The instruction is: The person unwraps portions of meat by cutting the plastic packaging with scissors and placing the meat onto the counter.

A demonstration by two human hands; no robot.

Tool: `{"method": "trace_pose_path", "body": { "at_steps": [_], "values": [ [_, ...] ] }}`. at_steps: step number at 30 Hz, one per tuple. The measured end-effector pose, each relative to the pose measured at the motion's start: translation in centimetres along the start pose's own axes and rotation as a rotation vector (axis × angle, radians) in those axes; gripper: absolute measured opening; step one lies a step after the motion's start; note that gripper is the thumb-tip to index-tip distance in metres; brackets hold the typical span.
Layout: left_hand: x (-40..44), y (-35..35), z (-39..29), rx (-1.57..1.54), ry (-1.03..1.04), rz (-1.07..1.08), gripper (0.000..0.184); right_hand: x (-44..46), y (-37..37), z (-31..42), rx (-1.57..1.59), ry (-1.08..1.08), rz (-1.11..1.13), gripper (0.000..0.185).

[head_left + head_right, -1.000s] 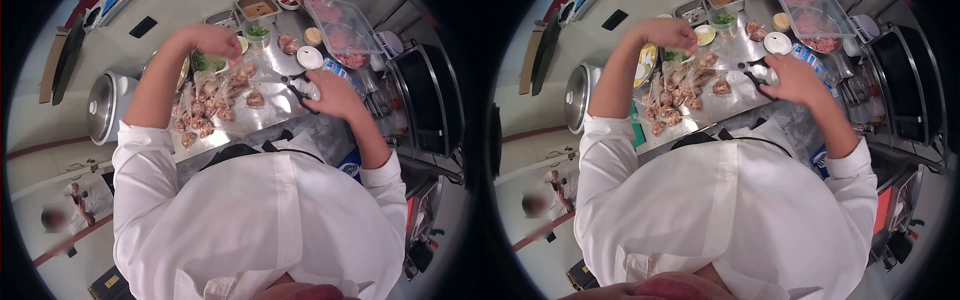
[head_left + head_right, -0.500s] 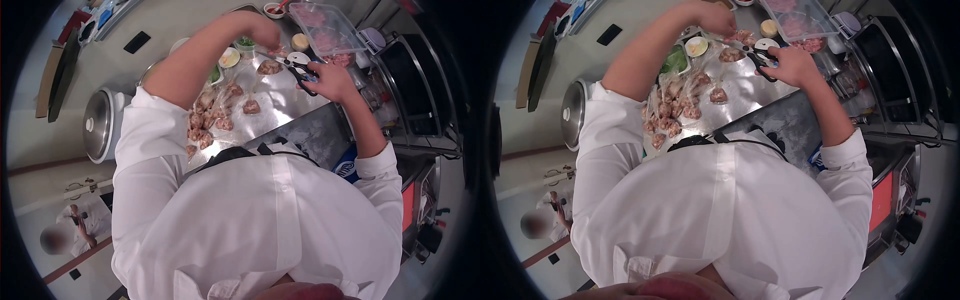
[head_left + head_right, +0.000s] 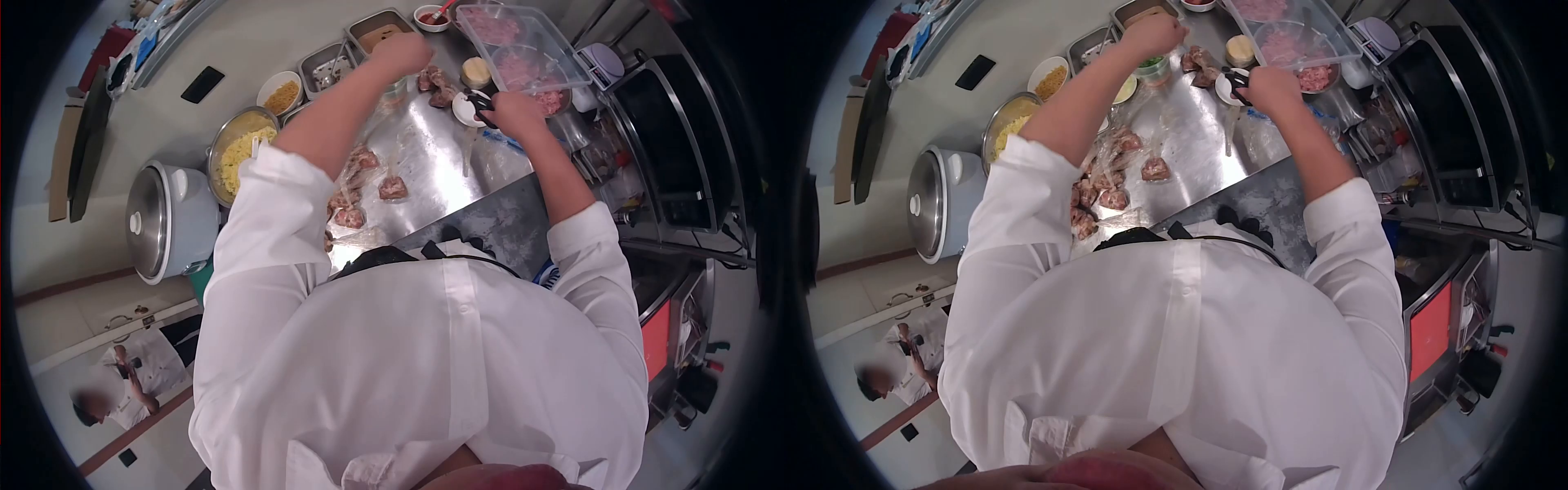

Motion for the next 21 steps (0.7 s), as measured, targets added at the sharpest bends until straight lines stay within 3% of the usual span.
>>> {"method": "trace_pose_path", "body": {
  "at_steps": [1, 3, 5, 8, 9, 10, 11, 14, 16, 18, 19, 21],
  "values": [
    [-1.9, 0.3, -1.0, -0.001, -0.002, 0.001, 0.044, -0.5, 0.0, -0.9, 0.029, 0.056, -0.004, 0.047],
    [-5.0, 0.8, -2.4, -0.394, -0.117, -0.091, 0.051, -1.6, 0.1, -2.5, 0.06, 0.107, -0.01, 0.051],
    [-6.2, 7.8, -3.1, -0.446, -0.088, 0.021, 0.059, -3.8, 0.4, -5.2, 0.273, 0.325, -0.051, 0.056],
    [-8.9, 14.5, -6.7, -0.622, -0.02, 0.061, 0.064, -7.1, 1.0, -6.7, 0.418, 0.322, 0.059, 0.055],
    [-9.8, 16.5, -7.2, -0.857, -0.256, 0.114, 0.062, -7.9, 2.0, -7.4, 0.414, 0.316, 0.068, 0.055],
    [-10.7, 18.3, -7.1, -1.086, -0.494, 0.164, 0.06, -8.7, 3.5, -7.7, 0.652, 0.282, 0.131, 0.053],
    [-11.0, 19.0, -6.7, -1.088, -0.502, 0.164, 0.06, -9.3, 4.9, -8.0, 0.89, 0.248, 0.195, 0.052],
    [-12.2, 15.1, -4.8, -0.449, -0.024, -0.152, 0.047, -11.6, 5.7, -7.5, 0.969, 0.253, 0.24, 0.041],
    [-13.3, 11.1, -2.9, -0.111, -0.069, 0.037, 0.043, -12.5, 7.1, -7.5, 1.002, 0.264, 0.227, 0.045],
    [-14.3, 11.1, 3.0, -0.023, -0.281, 0.068, 0.042, -13.3, 7.9, -7.3, 1.033, 0.275, 0.198, 0.049],
    [-14.3, 11.3, 5.0, -0.019, -0.278, 0.075, 0.042, -13.7, 8.2, -7.1, 1.047, 0.275, 0.192, 0.049],
    [-15.3, 13.2, 6.9, -0.132, -0.276, 0.508, 0.045, -14.2, 8.3, -6.5, 1.058, 0.271, 0.189, 0.049]
  ]
}}
Point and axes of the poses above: each hand's wrist, its own x-axis towards the middle knuckle, its own y-axis out of the palm, z = x × y, the point moved 5 cm from there along x, towards the middle knuckle, and after that the axes turned 9 degrees about y, right-handed, at the moved point
